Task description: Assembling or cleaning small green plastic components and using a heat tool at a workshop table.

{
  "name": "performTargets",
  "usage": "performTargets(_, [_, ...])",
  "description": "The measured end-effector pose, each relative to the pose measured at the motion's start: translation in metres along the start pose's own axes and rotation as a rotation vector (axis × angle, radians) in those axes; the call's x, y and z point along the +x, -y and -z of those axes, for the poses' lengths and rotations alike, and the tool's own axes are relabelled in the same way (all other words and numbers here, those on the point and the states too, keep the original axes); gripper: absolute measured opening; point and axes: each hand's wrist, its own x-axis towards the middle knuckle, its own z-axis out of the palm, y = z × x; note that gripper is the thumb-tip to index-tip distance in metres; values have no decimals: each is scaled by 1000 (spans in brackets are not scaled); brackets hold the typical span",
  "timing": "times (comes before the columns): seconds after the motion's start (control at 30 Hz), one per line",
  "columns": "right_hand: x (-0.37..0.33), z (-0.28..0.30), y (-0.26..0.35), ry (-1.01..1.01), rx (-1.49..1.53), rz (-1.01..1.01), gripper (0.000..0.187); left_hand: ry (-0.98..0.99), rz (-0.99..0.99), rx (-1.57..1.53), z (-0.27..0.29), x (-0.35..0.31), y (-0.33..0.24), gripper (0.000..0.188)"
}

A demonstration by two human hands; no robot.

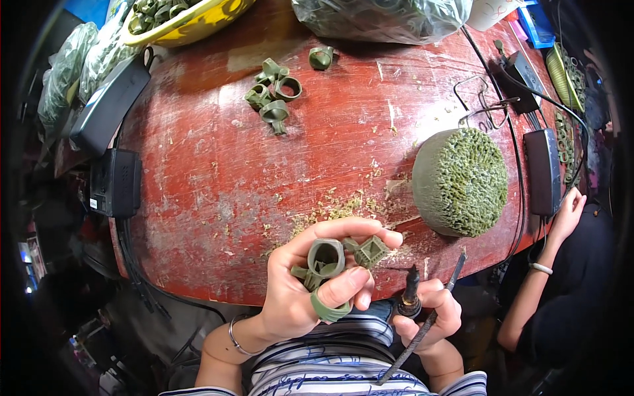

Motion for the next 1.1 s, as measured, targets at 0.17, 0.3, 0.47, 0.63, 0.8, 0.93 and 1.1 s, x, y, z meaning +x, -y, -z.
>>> performTargets(0.17, [-1,-4,-3,-39,-3,16,37,6,32,3,1,0,-2,47])
performTargets(0.3, [1,-3,1,-38,0,22,36,4,61,-26,0,-1,-4,51])
performTargets(0.47, [-2,-5,-4,-46,27,17,36,7,67,-29,0,0,-4,52])
performTargets(0.63, [-1,-4,-3,-41,26,8,37,15,60,-33,0,1,-3,53])
performTargets(0.8, [-2,-4,-3,-38,41,-8,37,14,71,-14,-2,0,-5,53])
performTargets(0.93, [0,-4,-2,-24,8,5,37,13,83,-14,-1,-1,-5,54])
performTargets(1.1, [0,-4,-2,-11,-3,-8,38,8,89,-10,-2,-1,-6,54])
